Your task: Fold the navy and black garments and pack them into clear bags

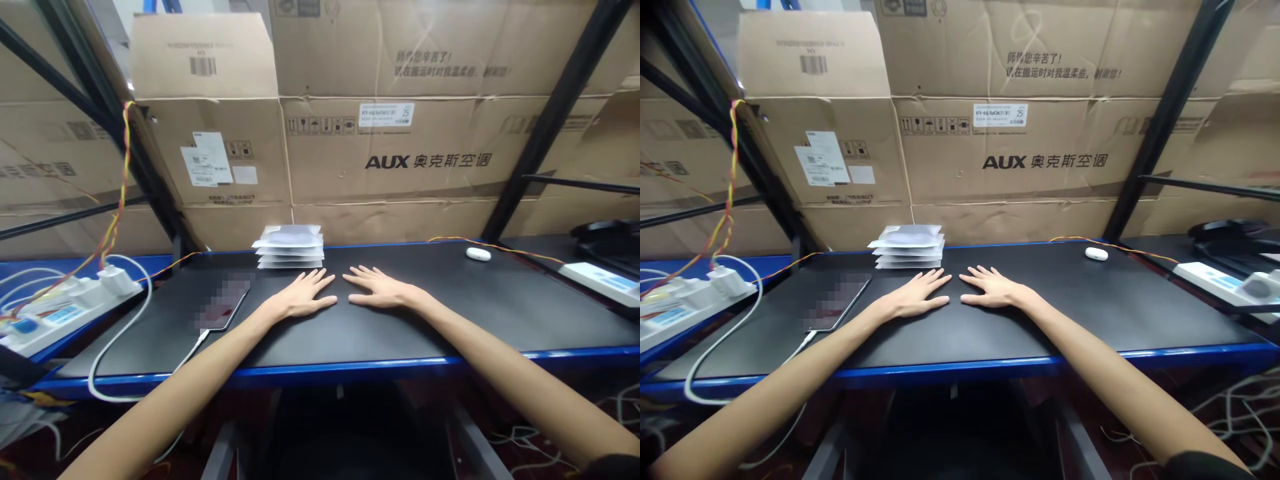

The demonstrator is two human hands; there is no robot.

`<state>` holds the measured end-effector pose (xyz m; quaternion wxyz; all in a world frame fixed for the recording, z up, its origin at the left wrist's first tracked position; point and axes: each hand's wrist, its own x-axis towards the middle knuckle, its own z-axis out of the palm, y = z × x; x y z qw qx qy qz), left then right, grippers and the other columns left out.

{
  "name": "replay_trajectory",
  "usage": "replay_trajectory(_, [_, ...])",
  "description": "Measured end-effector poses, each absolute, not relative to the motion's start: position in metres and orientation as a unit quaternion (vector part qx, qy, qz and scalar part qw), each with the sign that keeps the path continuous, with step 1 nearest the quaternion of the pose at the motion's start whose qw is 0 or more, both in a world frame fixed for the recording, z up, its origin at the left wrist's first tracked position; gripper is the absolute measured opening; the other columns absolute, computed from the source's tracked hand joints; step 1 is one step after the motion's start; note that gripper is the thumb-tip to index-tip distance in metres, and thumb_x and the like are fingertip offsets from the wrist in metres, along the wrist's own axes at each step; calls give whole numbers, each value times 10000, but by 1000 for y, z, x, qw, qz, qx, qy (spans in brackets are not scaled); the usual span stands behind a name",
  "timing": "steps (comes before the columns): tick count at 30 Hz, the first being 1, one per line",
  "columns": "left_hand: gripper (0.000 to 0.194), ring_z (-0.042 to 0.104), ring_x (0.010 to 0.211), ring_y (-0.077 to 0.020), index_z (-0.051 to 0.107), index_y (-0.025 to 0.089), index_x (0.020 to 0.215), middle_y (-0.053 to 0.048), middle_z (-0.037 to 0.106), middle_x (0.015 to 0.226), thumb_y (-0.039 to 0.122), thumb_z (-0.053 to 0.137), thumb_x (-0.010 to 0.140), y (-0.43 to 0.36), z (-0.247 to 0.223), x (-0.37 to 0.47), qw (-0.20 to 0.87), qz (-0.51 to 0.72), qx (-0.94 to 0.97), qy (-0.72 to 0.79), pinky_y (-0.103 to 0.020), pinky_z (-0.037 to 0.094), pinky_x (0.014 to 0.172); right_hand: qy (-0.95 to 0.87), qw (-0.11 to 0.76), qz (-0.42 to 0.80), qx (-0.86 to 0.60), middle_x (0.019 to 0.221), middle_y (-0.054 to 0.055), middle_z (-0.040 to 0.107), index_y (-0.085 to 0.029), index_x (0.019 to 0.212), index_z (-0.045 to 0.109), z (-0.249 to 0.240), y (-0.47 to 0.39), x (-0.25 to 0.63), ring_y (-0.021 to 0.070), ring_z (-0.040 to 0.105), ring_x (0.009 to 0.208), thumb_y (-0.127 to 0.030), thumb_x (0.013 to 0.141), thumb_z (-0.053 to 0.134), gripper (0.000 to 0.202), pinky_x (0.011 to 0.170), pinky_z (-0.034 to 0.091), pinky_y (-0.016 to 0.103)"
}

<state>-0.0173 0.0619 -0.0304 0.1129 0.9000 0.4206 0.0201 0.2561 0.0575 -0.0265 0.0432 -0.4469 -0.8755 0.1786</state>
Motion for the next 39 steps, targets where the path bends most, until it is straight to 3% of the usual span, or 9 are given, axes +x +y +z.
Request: replay_trajectory(39, [830,31,1523,-283,176,293,1573,-77,63,1644,779,250,903,57,-25,-16,125,20,898,422,-511,42,1219,-875,39,172,-452,1642,21,115,-322,1554,243,-27,58,256,304,24,1508,-815,840,376,877,1220,19,523])
